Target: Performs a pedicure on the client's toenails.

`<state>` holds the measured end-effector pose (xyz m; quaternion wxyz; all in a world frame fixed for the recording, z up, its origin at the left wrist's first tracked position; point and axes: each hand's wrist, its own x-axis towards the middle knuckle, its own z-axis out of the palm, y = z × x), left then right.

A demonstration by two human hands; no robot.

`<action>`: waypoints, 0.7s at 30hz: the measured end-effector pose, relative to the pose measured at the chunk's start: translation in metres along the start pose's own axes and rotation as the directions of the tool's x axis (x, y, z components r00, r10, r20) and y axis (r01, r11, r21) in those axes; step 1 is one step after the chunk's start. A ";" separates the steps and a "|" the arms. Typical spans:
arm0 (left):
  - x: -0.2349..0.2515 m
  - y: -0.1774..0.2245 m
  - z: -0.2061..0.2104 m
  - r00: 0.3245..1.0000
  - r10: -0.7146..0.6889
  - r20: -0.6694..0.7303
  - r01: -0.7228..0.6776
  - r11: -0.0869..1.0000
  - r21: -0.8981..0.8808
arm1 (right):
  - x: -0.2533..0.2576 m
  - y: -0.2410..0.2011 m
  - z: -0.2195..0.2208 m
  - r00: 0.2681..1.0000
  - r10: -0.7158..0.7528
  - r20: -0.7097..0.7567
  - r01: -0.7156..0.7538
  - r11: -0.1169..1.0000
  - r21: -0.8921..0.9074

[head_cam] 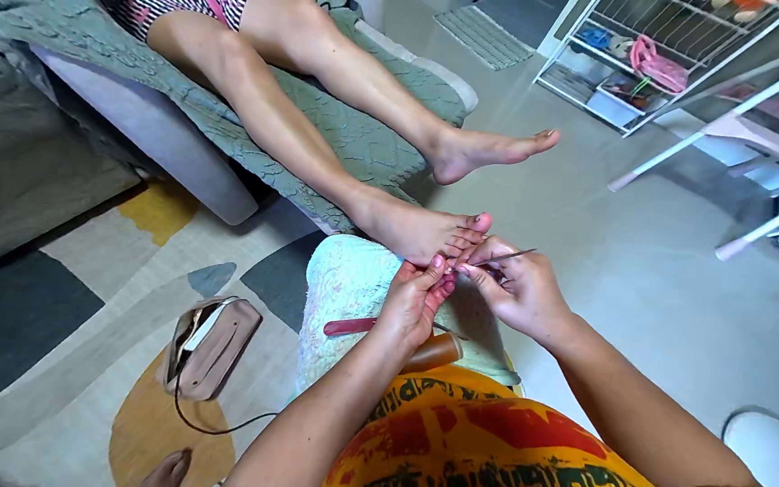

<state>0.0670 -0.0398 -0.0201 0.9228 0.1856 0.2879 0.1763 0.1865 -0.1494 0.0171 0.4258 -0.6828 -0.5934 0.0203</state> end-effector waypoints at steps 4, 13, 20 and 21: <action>-0.001 0.000 0.002 1.000 0.000 -0.020 0.000 1.000 -0.003 | 0.001 0.001 0.002 0.999 0.011 -0.031 -0.011 1.000 0.012; -0.001 0.002 0.003 1.000 -0.006 -0.026 0.006 1.000 -0.010 | 0.001 0.004 0.000 0.996 0.070 -0.047 -0.062 0.987 0.148; 0.002 0.003 0.003 1.000 -0.026 -0.018 0.026 1.000 -0.007 | -0.002 0.008 0.005 0.993 0.073 -0.092 -0.063 0.992 0.112; 0.002 0.003 0.002 0.999 -0.029 -0.015 0.029 1.000 -0.007 | -0.002 0.009 0.005 0.992 0.077 -0.099 -0.065 0.990 0.122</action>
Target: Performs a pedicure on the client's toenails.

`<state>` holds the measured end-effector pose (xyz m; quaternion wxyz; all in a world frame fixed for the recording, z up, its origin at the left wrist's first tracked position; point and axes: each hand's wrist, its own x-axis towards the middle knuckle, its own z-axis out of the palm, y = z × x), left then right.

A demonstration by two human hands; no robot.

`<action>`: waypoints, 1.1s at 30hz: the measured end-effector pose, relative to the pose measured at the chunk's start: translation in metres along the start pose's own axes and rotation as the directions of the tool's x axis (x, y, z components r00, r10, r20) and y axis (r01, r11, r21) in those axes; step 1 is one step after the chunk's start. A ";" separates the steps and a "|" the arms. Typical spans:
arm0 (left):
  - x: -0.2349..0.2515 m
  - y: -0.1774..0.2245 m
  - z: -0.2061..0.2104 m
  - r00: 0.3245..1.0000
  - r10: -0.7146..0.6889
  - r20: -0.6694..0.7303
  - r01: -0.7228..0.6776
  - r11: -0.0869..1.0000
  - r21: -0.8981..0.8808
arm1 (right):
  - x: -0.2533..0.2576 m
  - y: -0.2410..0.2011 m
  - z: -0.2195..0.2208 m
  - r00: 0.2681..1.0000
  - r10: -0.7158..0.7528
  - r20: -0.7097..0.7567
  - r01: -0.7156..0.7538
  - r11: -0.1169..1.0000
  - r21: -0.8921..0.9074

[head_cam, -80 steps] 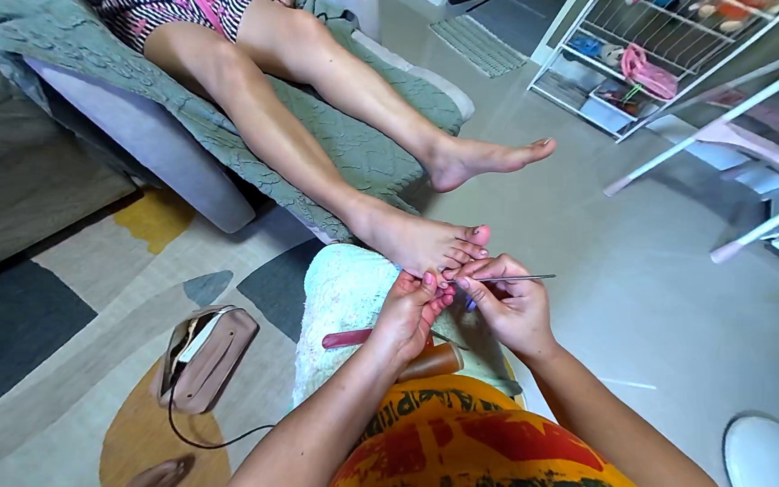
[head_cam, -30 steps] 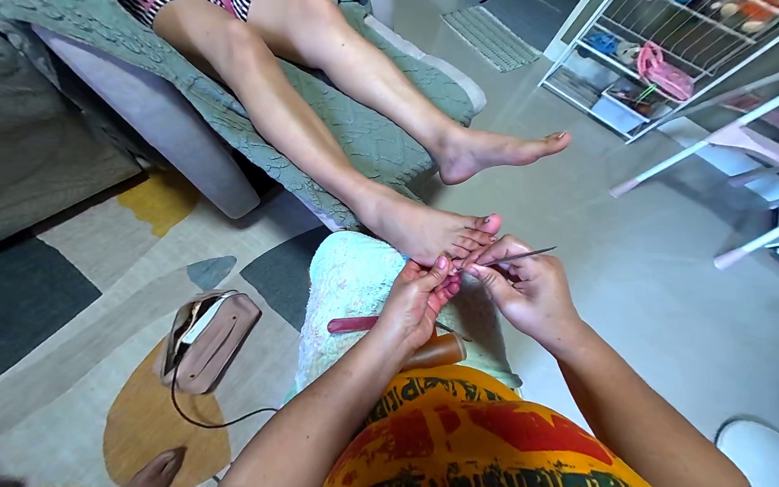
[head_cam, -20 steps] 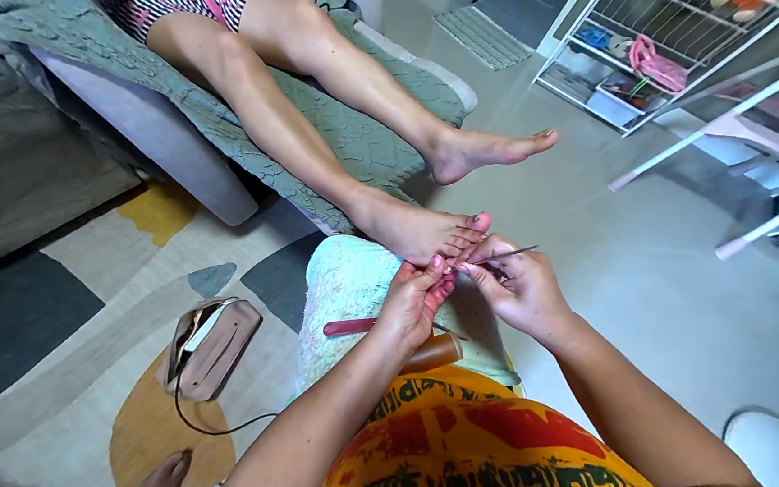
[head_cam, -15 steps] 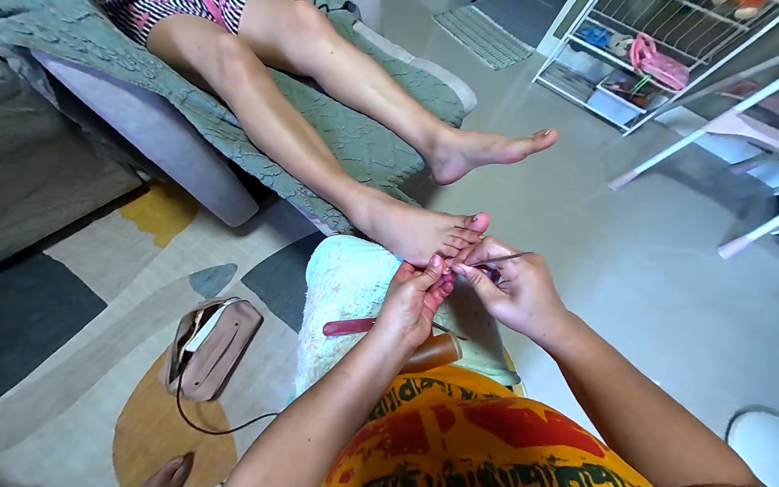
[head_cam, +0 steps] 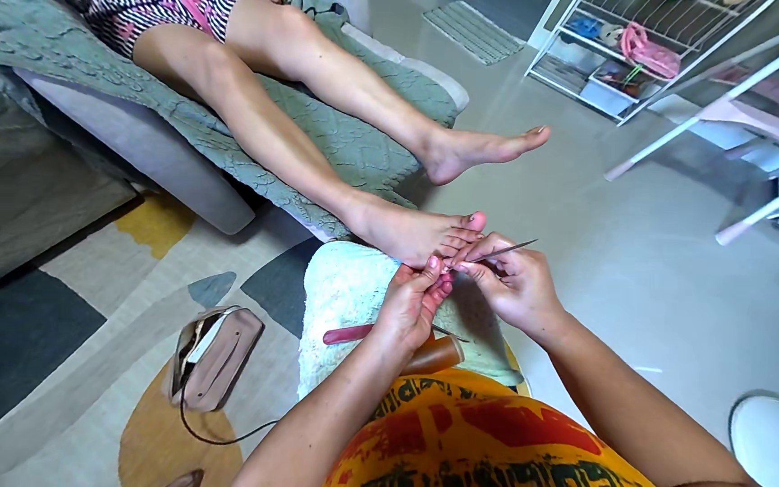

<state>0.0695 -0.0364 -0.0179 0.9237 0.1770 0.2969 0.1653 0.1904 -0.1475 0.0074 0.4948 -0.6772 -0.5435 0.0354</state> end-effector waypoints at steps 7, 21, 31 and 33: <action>0.000 0.002 0.001 1.000 -0.016 -0.003 0.016 1.000 0.017 | -0.001 0.000 -0.004 0.999 0.033 0.011 -0.034 0.997 0.073; 0.002 -0.001 -0.001 1.000 0.000 -0.007 0.000 1.000 0.019 | -0.001 0.007 -0.002 0.999 0.041 0.010 -0.042 0.990 0.131; 0.001 -0.001 -0.006 1.000 0.002 0.014 -0.003 1.000 0.029 | -0.005 0.004 0.004 0.997 0.068 -0.030 -0.063 0.987 0.150; 0.001 -0.001 -0.004 1.000 0.005 0.006 -0.005 0.999 0.033 | -0.004 0.004 0.007 0.996 0.072 -0.050 -0.065 0.990 0.128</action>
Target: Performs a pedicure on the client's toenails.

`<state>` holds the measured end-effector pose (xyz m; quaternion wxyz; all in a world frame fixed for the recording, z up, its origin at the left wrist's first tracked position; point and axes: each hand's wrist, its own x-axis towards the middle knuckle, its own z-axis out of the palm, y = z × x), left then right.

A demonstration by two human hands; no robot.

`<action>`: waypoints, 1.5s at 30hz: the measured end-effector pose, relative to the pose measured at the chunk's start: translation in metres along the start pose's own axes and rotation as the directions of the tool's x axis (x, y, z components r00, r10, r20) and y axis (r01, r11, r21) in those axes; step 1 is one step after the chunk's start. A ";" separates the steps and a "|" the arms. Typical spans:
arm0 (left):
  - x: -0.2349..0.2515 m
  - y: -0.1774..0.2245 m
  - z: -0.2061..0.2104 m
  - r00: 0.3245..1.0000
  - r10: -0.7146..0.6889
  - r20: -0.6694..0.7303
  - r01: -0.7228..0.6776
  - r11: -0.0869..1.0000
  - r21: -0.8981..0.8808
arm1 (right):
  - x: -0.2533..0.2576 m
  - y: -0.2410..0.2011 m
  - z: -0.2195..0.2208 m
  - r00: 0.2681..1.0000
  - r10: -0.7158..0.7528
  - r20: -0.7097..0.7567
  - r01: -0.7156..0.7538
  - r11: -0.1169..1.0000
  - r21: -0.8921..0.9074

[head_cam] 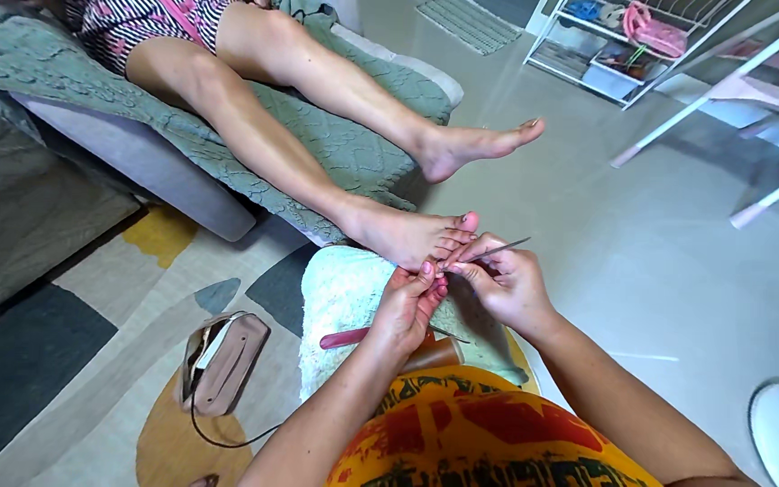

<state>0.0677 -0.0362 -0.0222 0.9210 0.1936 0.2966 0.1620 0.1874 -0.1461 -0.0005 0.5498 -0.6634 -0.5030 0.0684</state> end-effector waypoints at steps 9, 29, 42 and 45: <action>0.001 -0.003 -0.001 1.000 0.019 0.001 -0.019 1.000 0.005 | -0.001 -0.001 0.000 1.000 -0.022 0.009 0.022 0.999 -0.040; 0.003 -0.005 -0.002 0.999 0.039 0.016 -0.039 0.999 0.011 | -0.005 0.003 0.003 0.998 0.050 -0.049 -0.047 0.997 0.067; 0.001 -0.003 -0.004 0.999 0.029 0.038 -0.030 0.999 0.020 | -0.010 0.001 0.004 0.996 0.071 -0.054 -0.063 0.989 0.133; 0.001 -0.003 -0.006 0.999 0.032 0.037 -0.033 0.999 0.017 | -0.008 0.004 0.009 0.994 0.081 -0.077 -0.071 0.990 0.122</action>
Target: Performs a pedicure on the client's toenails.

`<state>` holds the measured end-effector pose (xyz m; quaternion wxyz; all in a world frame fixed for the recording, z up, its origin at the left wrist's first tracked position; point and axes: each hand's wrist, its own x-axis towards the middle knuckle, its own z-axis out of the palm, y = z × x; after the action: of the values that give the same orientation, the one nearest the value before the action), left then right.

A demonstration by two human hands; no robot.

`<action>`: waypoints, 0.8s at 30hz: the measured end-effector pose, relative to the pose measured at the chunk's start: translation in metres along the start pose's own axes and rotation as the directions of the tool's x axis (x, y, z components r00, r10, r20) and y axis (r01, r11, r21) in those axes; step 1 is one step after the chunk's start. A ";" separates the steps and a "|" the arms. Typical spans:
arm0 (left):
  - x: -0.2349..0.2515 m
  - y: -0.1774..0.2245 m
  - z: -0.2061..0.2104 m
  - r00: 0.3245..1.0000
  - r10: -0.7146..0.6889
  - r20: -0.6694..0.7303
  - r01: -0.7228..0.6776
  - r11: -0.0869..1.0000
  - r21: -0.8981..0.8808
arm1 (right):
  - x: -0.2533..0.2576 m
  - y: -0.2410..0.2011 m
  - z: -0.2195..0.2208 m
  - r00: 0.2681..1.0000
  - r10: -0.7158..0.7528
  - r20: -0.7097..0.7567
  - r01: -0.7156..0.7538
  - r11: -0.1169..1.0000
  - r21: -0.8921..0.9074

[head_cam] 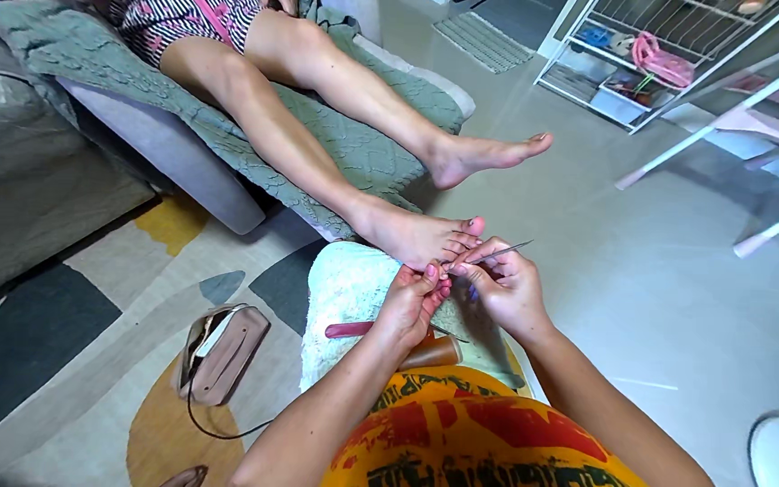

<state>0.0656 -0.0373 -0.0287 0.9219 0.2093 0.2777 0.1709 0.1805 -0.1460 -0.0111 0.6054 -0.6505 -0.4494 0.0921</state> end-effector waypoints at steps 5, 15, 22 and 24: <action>-0.001 0.001 0.001 1.000 0.003 0.002 -0.003 1.000 0.010 | -0.003 -0.004 -0.002 1.000 0.000 0.009 0.000 1.000 0.028; -0.001 -0.003 0.005 0.999 0.043 -0.029 -0.043 0.999 -0.012 | -0.009 -0.015 0.004 0.990 -0.119 -0.076 0.112 0.990 -0.087; -0.002 -0.005 0.008 0.997 0.061 -0.056 -0.062 0.998 -0.022 | -0.014 -0.014 0.009 0.978 -0.204 -0.044 0.190 0.958 -0.216; -0.002 -0.006 0.009 0.996 0.068 -0.054 -0.069 0.997 -0.025 | -0.015 -0.012 0.009 0.974 -0.222 -0.033 0.207 0.946 -0.250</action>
<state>0.0704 -0.0461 -0.0240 0.9105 0.2016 0.2927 0.2116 0.1602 -0.1513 -0.0090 0.5403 -0.6697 -0.5070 -0.0501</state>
